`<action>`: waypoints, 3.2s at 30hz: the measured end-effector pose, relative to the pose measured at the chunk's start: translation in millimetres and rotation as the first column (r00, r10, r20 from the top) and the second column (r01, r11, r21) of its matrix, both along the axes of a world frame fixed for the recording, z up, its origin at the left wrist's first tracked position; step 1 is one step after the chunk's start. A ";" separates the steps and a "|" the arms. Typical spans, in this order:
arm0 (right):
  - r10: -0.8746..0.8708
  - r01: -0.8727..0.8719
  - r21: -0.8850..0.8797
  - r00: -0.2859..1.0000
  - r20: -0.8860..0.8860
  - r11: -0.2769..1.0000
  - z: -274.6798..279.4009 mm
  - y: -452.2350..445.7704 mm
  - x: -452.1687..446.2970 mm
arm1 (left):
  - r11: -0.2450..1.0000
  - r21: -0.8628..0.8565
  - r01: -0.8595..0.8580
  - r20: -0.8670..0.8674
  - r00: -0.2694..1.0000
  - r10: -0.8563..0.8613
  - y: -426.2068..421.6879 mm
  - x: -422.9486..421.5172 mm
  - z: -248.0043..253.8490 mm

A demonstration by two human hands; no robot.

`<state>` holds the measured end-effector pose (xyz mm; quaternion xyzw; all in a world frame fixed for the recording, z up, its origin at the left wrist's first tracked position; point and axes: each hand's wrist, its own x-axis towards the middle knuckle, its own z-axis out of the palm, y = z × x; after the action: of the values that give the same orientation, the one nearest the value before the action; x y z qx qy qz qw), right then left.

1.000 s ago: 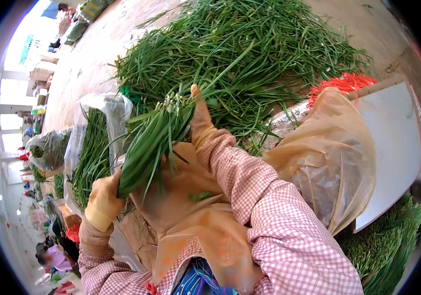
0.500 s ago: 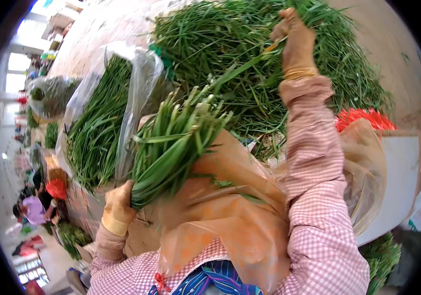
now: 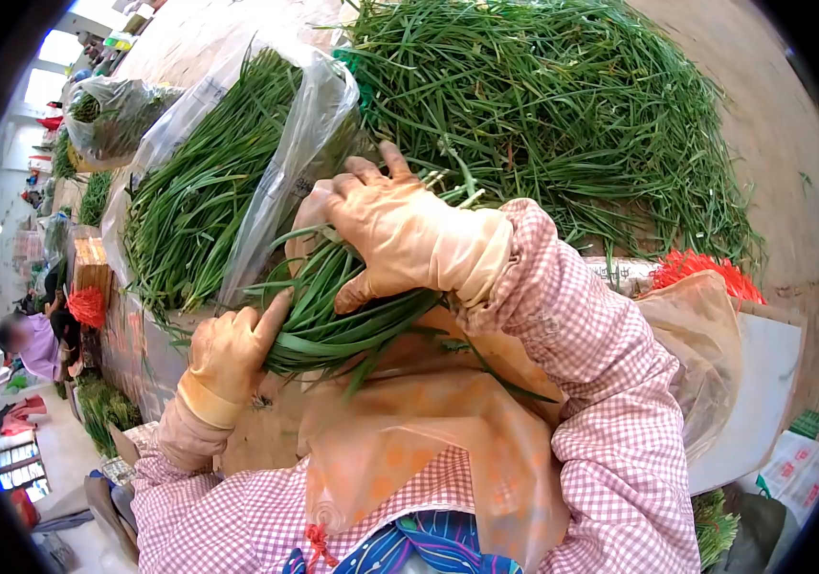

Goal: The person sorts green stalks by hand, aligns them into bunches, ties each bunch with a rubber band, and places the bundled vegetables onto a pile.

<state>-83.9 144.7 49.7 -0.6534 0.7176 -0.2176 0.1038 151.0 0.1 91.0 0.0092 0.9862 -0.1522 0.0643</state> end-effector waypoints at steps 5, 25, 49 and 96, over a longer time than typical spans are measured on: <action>0.344 -0.288 -0.278 0.921 0.182 0.917 -13.9 -3.8 28.8 | 1.000 0.009 -0.012 -0.156 0.988 0.014 1.0 5.1 -2.2; -0.691 0.799 0.016 0.510 0.512 0.602 -40.4 155.5 -169.9 | 0.913 0.405 -0.041 -0.312 0.933 0.180 -10.0 42.7 -72.1; -0.228 0.302 -0.321 0.941 0.249 0.898 -19.0 79.6 -46.3 | 0.912 0.405 -0.069 -0.325 0.921 0.214 0.7 45.9 -57.9; -0.317 0.883 -0.150 0.312 0.895 0.446 -26.3 105.5 -79.3 | -0.117 0.980 -0.159 0.198 0.804 0.561 -1.9 64.5 -110.2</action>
<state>-163.2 250.3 23.4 -0.1330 0.6785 -0.7188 0.0728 215.5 -1.7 -19.2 -0.2454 0.7569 0.6022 -0.0652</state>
